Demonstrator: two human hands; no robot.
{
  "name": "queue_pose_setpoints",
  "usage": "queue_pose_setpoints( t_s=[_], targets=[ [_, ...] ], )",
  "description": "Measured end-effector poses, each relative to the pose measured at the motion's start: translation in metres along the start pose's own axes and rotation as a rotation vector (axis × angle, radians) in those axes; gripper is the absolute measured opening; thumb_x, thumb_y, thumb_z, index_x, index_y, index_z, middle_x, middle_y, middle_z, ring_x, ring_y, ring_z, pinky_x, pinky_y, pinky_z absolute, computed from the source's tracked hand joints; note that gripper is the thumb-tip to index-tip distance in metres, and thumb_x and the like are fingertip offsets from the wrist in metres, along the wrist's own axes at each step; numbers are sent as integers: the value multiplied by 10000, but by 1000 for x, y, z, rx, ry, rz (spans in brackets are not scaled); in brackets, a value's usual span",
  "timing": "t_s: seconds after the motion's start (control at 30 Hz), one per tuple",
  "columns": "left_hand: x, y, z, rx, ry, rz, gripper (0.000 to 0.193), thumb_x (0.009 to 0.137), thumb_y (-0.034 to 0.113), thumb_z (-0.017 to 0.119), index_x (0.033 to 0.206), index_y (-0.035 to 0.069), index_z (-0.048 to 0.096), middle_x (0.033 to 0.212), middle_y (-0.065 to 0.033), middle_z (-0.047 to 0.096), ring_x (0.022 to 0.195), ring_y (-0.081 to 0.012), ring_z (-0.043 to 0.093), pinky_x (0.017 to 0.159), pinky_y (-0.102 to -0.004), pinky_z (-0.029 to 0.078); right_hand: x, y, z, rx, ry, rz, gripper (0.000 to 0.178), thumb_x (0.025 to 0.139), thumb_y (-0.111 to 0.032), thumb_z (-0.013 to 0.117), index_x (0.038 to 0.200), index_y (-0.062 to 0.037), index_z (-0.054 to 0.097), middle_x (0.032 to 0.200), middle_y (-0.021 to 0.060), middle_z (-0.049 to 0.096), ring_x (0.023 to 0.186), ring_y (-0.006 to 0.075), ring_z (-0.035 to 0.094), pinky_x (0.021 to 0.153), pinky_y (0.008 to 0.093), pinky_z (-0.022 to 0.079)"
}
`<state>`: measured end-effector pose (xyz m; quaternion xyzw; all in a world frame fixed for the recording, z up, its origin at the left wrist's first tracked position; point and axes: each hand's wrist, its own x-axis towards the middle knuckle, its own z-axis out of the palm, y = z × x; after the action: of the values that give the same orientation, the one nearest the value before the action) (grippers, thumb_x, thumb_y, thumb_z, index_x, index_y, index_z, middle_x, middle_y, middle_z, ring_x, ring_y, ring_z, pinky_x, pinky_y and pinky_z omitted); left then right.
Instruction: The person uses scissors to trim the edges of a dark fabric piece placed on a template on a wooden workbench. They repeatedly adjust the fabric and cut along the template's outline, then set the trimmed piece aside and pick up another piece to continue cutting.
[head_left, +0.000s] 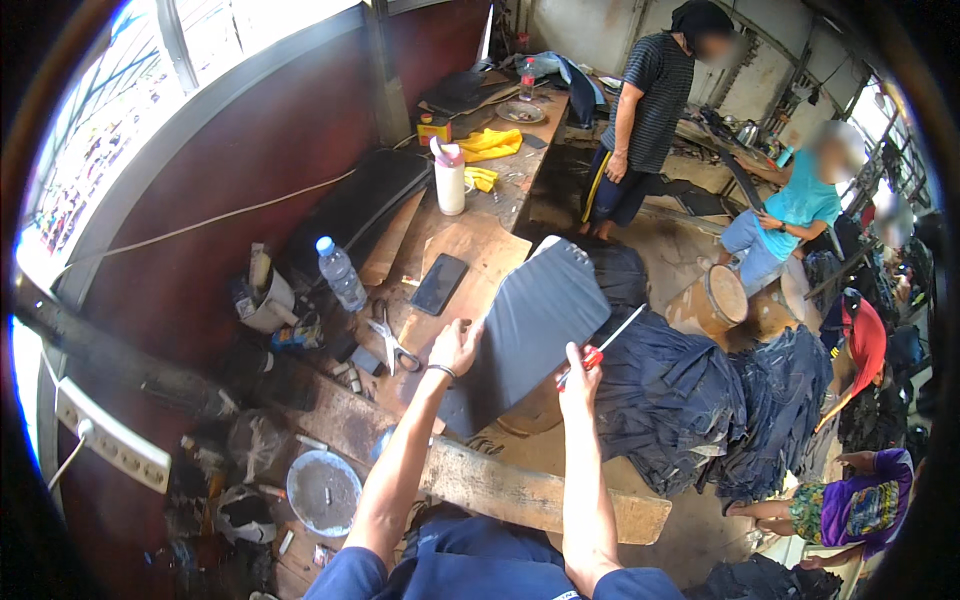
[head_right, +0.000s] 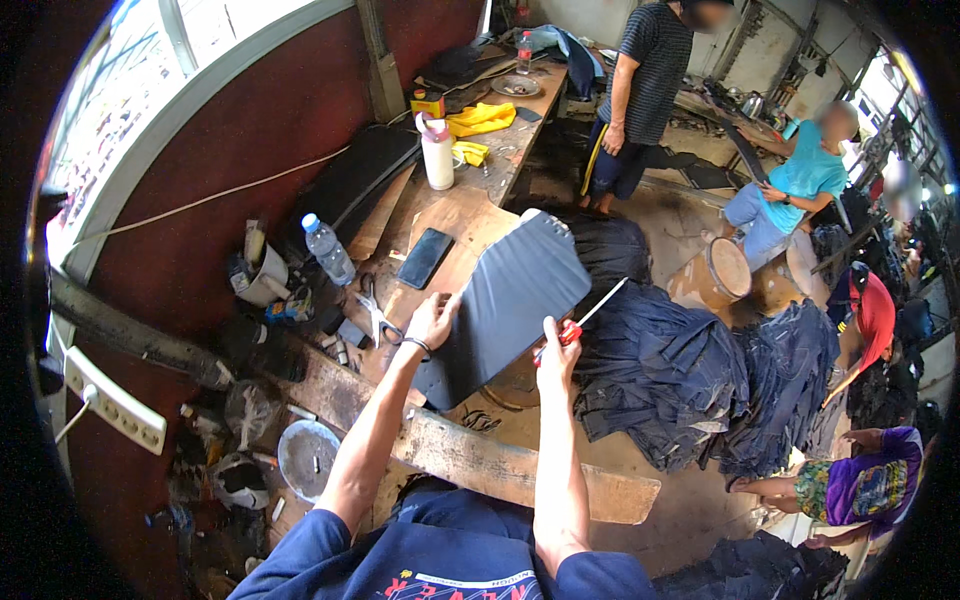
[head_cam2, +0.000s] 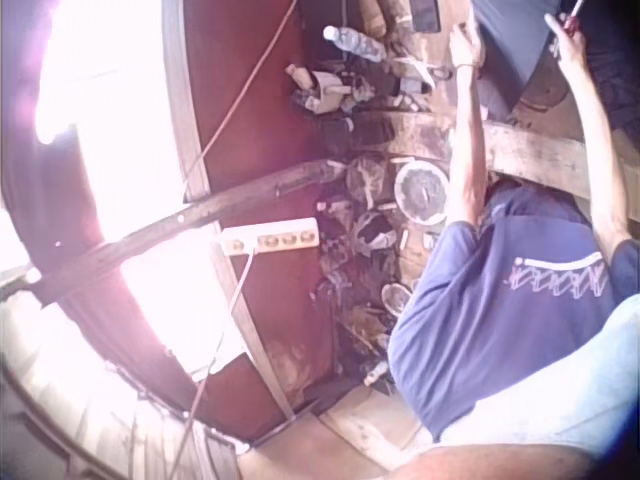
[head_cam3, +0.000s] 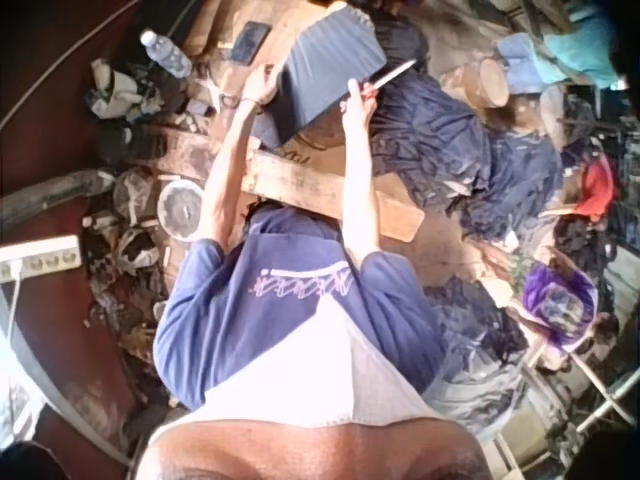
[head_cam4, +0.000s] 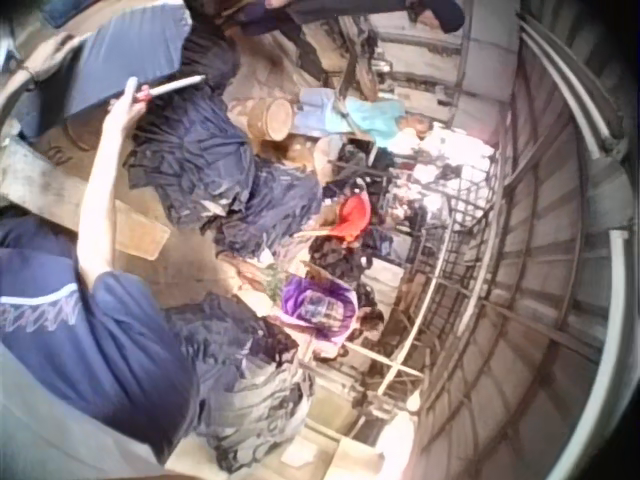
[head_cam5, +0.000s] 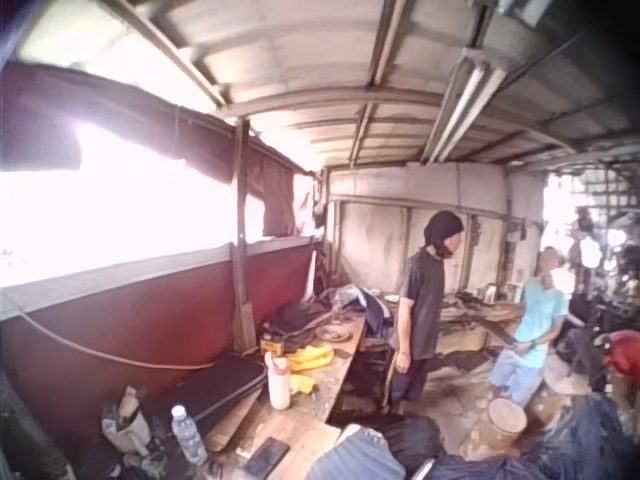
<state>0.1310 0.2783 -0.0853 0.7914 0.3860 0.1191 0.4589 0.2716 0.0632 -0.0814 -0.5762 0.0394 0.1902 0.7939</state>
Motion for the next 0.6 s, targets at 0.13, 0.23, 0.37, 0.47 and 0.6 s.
queue_pose_setpoints(
  t_s=[0.13, 0.23, 0.37, 0.47, 0.6],
  targets=[
    [-22, 19, -11, -449, -212, -84, 576, 1086, 532, 491, 1299, 26, 667, 1241, -122, 711, 1199, -187, 620, 1076, -326, 439, 3, -18, -34, 111, -89, 58, 198, 967, -183, 773, 1111, -107, 661, 866, -35, 636, 731, 94, 611, 649, 286, 519],
    [-54, 56, 1, -532, -322, -145, 553, 1105, 466, 494, 1429, 27, 582, 1401, -88, 625, 1294, -184, 542, 1125, -336, 402, 0, -38, -64, 58, -196, -30, 351, 962, -207, 784, 1235, -31, 650, 1082, -2, 683, 953, 99, 627, 829, 290, 523],
    [-121, 108, 56, -763, -345, 272, 519, 1090, 315, 592, 1499, 11, 496, 1409, -78, 611, 1328, -166, 510, 1148, -344, 392, -23, -82, -110, -269, -135, -186, 498, 990, -235, 751, 1392, 30, 625, 1200, 48, 727, 1042, 111, 649, 985, 275, 486],
    [-178, 115, 97, -847, -430, 110, 492, 1046, 254, 677, 1456, 24, 530, 1371, -58, 634, 1224, -145, 584, 1059, -340, 477, -39, -124, -160, -592, -174, -160, 731, 907, -393, 836, 1405, 84, 594, 890, -37, 589, 802, 80, 506, 769, 256, 451],
    [-251, 84, 127, -812, -412, -193, 506, 994, 264, 754, 1422, 105, 535, 1289, -31, 657, 1120, -137, 636, 837, -354, 588, -46, -145, -216, -978, -399, -205, 692, 909, -376, 818, 1363, 105, 614, 898, 57, 677, 833, 121, 583, 824, 306, 510]
  ],
)
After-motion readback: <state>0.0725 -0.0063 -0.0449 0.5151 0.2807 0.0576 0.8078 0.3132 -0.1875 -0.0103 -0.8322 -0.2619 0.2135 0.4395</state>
